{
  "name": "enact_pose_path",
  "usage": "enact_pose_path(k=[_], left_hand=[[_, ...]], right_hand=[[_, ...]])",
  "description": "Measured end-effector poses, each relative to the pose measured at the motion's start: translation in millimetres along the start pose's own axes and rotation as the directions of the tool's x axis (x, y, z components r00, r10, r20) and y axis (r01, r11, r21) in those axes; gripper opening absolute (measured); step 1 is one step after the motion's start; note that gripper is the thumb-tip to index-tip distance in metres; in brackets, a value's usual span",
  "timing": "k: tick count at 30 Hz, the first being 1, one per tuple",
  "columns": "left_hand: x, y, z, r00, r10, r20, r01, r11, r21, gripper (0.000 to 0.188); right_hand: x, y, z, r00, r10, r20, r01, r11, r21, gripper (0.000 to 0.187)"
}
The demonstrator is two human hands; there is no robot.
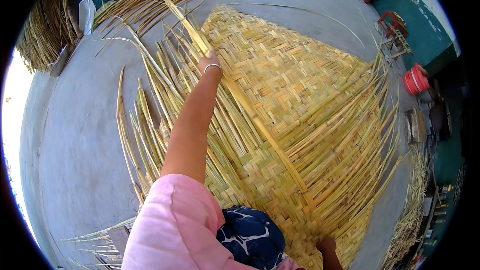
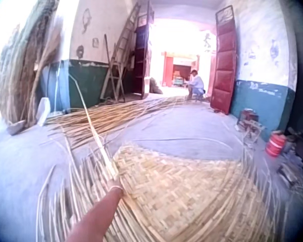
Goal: The person weaves a large flat mat or basket base using dried palm leaves. They sit on the floor and interlace the leaves by hand, periodically picking up new strips and integrating them into the existing pattern.
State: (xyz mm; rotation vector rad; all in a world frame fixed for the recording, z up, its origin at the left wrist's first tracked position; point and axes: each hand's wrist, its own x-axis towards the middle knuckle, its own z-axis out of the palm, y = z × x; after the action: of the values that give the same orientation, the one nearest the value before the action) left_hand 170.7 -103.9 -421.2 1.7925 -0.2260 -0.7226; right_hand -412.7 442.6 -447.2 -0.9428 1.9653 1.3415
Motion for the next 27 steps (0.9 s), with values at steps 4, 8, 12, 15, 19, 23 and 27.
enact_pose_path(k=[4, 8, 12, 15, 19, 23, 27], left_hand=[[-22, 32, 9, 1.0, 0.001, 0.025, 0.002, 0.994, -0.106, 0.037], [-14, 39, 31, 0.967, 0.221, 0.129, -0.221, 0.975, -0.015, 0.035], [-24, 37, 58, 0.803, 0.54, 0.252, -0.546, 0.836, -0.051, 0.031], [-35, 34, 64, 0.909, 0.251, 0.331, -0.21, 0.965, -0.155, 0.028], [11, 11, 60, 0.908, -0.301, 0.293, 0.383, 0.878, -0.286, 0.029], [37, -11, 59, 0.813, -0.414, 0.41, 0.546, 0.787, -0.288, 0.032], [54, -29, 60, 0.799, -0.364, 0.48, 0.557, 0.749, -0.359, 0.036]], right_hand=[[0, -8, -12, 0.997, -0.006, 0.072, 0.011, 0.998, -0.069, 0.049], [11, -9, -13, 0.99, 0.057, 0.127, -0.049, 0.997, -0.061, 0.047], [17, -7, -12, 0.982, 0.079, 0.169, -0.068, 0.995, -0.071, 0.047], [10, -8, -10, 0.997, 0.031, 0.064, -0.028, 0.998, -0.053, 0.045], [14, -12, -20, 0.986, 0.086, 0.146, -0.076, 0.994, -0.073, 0.043], [23, -12, -15, 0.975, 0.114, 0.189, -0.101, 0.992, -0.076, 0.045], [30, -10, -10, 0.987, 0.067, 0.148, -0.059, 0.997, -0.056, 0.046]])
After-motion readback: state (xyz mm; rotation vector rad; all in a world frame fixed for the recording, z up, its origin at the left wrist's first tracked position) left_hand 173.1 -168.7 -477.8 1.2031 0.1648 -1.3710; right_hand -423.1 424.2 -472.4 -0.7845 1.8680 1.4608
